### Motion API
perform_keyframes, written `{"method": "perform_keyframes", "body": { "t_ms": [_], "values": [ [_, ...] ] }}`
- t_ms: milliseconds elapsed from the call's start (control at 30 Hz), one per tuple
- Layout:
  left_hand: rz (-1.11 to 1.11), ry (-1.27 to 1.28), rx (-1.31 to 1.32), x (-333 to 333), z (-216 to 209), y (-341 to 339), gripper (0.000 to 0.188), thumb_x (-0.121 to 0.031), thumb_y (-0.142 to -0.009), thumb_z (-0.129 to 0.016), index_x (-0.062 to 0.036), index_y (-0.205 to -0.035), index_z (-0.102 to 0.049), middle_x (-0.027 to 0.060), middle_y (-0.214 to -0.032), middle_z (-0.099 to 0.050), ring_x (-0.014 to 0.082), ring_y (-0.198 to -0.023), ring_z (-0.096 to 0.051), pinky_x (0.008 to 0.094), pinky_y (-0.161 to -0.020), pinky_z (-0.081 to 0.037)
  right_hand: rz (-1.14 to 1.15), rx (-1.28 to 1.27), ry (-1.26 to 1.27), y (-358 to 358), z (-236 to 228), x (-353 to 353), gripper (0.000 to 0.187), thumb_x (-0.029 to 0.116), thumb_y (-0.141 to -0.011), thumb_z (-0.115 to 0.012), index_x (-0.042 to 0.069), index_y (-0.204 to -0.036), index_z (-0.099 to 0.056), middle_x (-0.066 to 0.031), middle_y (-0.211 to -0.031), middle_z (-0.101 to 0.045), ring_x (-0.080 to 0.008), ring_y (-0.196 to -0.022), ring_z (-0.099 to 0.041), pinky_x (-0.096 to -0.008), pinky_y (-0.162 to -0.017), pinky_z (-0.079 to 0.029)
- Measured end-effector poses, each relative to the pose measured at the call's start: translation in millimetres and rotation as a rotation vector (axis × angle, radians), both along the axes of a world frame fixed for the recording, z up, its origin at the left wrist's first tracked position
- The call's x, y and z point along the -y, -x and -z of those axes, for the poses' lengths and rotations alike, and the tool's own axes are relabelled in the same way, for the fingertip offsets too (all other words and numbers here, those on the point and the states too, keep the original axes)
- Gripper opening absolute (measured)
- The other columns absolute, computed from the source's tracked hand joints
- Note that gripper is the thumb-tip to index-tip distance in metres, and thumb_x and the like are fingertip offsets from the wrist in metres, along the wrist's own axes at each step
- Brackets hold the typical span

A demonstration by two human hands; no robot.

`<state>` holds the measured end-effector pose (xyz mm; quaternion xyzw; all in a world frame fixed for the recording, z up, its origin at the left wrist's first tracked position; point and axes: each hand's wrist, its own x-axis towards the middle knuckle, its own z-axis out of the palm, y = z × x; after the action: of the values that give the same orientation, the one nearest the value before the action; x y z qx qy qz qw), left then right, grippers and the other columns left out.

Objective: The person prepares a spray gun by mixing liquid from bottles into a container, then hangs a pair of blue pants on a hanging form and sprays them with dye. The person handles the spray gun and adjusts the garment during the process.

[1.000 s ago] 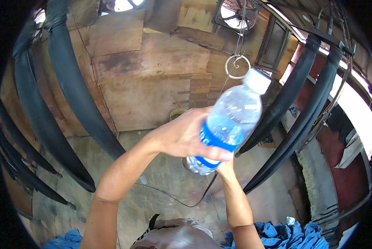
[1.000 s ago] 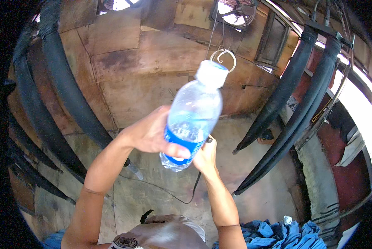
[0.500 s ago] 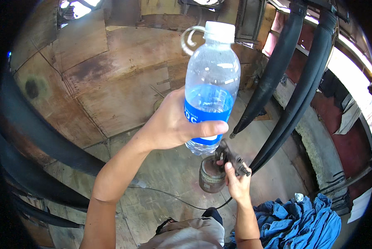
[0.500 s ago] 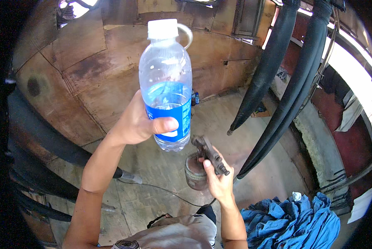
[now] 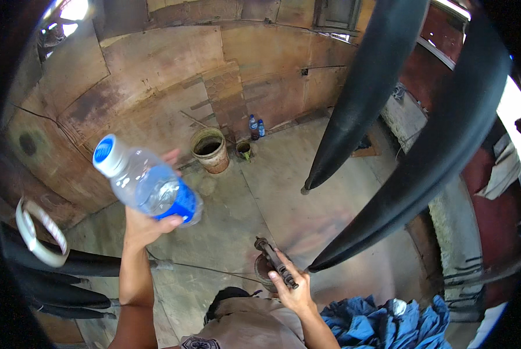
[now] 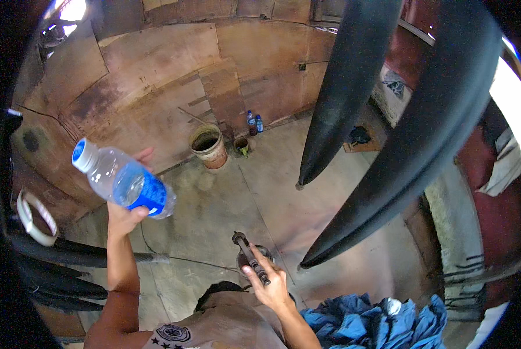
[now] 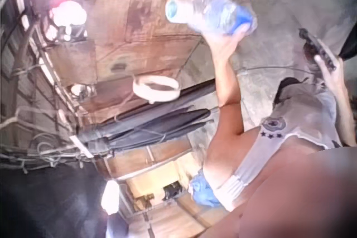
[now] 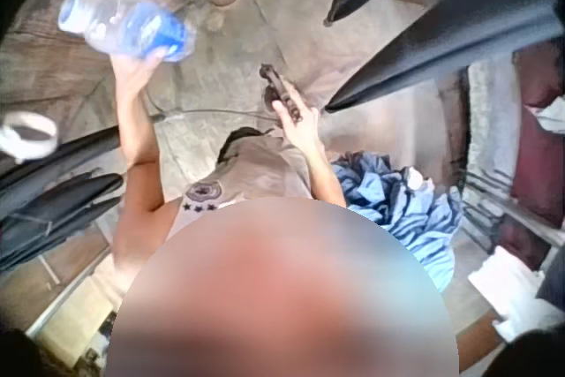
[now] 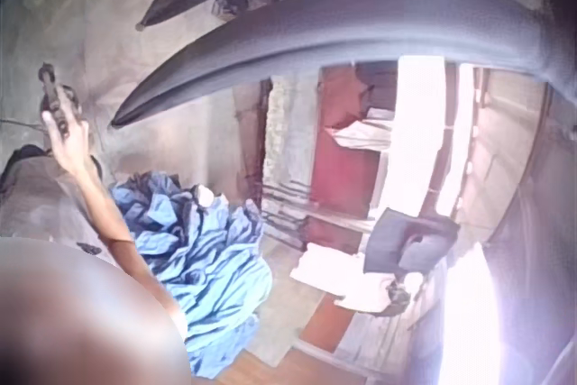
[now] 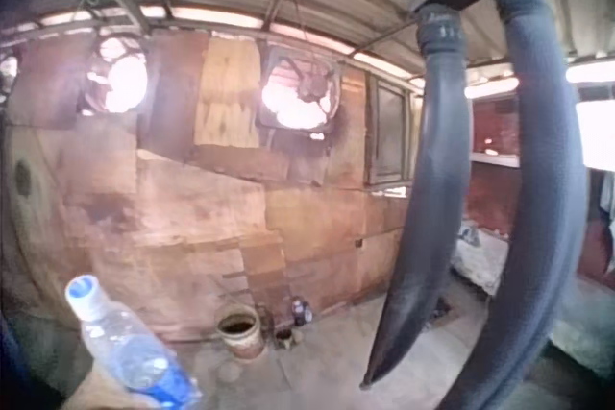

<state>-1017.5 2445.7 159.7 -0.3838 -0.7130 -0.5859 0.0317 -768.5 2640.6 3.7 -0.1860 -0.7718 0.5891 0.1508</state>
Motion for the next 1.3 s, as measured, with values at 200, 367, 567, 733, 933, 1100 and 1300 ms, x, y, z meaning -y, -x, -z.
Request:
{"method": "perform_keyframes", "body": {
  "t_ms": [200, 367, 567, 733, 933, 1100, 1300],
  "values": [
    [-0.325, -0.018, 0.214, 34.5, 75.3, 37.4, 0.098, -0.033, -0.066, -0.094, 0.0019, -0.142, -0.043, 0.0182, -0.139, -0.056, 0.0242, -0.122, -0.059, 0.0401, -0.105, -0.047, 0.01, -0.045, 0.034, 67.2, 13.8, -51.8, 0.055, 0.025, -0.093, -0.073, -0.002, -0.139, -0.058, -0.0281, -0.119, -0.07, -0.0336, -0.109, -0.072, -0.0412, -0.093, -0.055],
    [-0.675, 0.067, 0.33, 79.0, 163.6, 85.2, 0.075, -0.025, -0.077, -0.089, 0.0032, -0.133, -0.049, 0.0148, -0.125, -0.062, 0.0214, -0.109, -0.063, 0.0385, -0.098, -0.049, 0.046, -0.117, 0.008, 136.0, 22.6, -76.5, 0.054, 0.022, -0.094, -0.071, -0.003, -0.14, -0.057, -0.0249, -0.114, -0.073, -0.0279, -0.101, -0.074, -0.0368, -0.086, -0.057],
    [-0.79, 0.167, 0.452, 70.6, 231.1, 200.1, 0.056, -0.025, -0.083, -0.086, 0.0057, -0.12, -0.058, 0.012, -0.11, -0.065, 0.0195, -0.102, -0.062, 0.0371, -0.095, -0.049, 0.039, -0.24, 0.063, 270.1, 21.5, -121.6, 0.054, 0.017, -0.093, -0.072, -0.007, -0.139, -0.057, -0.0262, -0.114, -0.072, -0.0208, -0.093, -0.073, -0.034, -0.08, -0.057],
    [-0.758, 0.067, 0.352, 61.5, 226.9, 298.1, 0.044, -0.021, -0.083, -0.085, 0.0036, -0.113, -0.063, 0.0074, -0.103, -0.069, 0.0177, -0.095, -0.065, 0.0347, -0.092, -0.051, -0.068, -0.385, -0.017, 396.3, 4.8, -148.5, 0.054, 0.014, -0.094, -0.07, -0.007, -0.141, -0.054, -0.0247, -0.124, -0.069, -0.0247, -0.106, -0.071, -0.0353, -0.094, -0.053],
    [-0.841, 0.15, 0.346, 59.7, 214.0, 350.8, 0.057, -0.019, -0.079, -0.088, 0.0039, -0.122, -0.058, 0.0087, -0.108, -0.068, 0.0194, -0.098, -0.065, 0.0356, -0.094, -0.051, -0.096, -0.33, 0.182, 513.0, -5.5, -167.7, 0.055, 0.02, -0.095, -0.069, -0.004, -0.142, -0.055, -0.0166, -0.115, -0.074, -0.0206, -0.108, -0.069, -0.0343, -0.096, -0.052],
    [-1.025, 0.106, 0.367, 23.1, 238.7, 353.6, 0.052, -0.016, -0.075, -0.089, 0.0021, -0.115, -0.062, 0.0077, -0.105, -0.068, 0.0187, -0.094, -0.063, 0.0352, -0.089, -0.051, -0.135, -0.252, 0.255, 606.6, 9.2, -204.5, 0.053, 0.023, -0.096, -0.067, -0.005, -0.139, -0.056, -0.0011, -0.08, -0.068, -0.0057, -0.059, -0.052, -0.0257, -0.055, -0.047],
    [-1.127, 0.165, 0.645, -41.5, 307.3, 357.5, 0.063, -0.006, -0.076, -0.086, 0.0002, -0.129, -0.054, 0.0111, -0.115, -0.066, 0.024, -0.105, -0.064, 0.0387, -0.095, -0.051, -0.157, -0.234, 0.339, 723.0, 49.1, -290.3, 0.035, 0.035, -0.097, -0.072, 0.003, -0.102, -0.061, -0.0034, -0.068, -0.058, -0.0129, -0.051, -0.051, -0.0291, -0.045, -0.039]
  ]
}}
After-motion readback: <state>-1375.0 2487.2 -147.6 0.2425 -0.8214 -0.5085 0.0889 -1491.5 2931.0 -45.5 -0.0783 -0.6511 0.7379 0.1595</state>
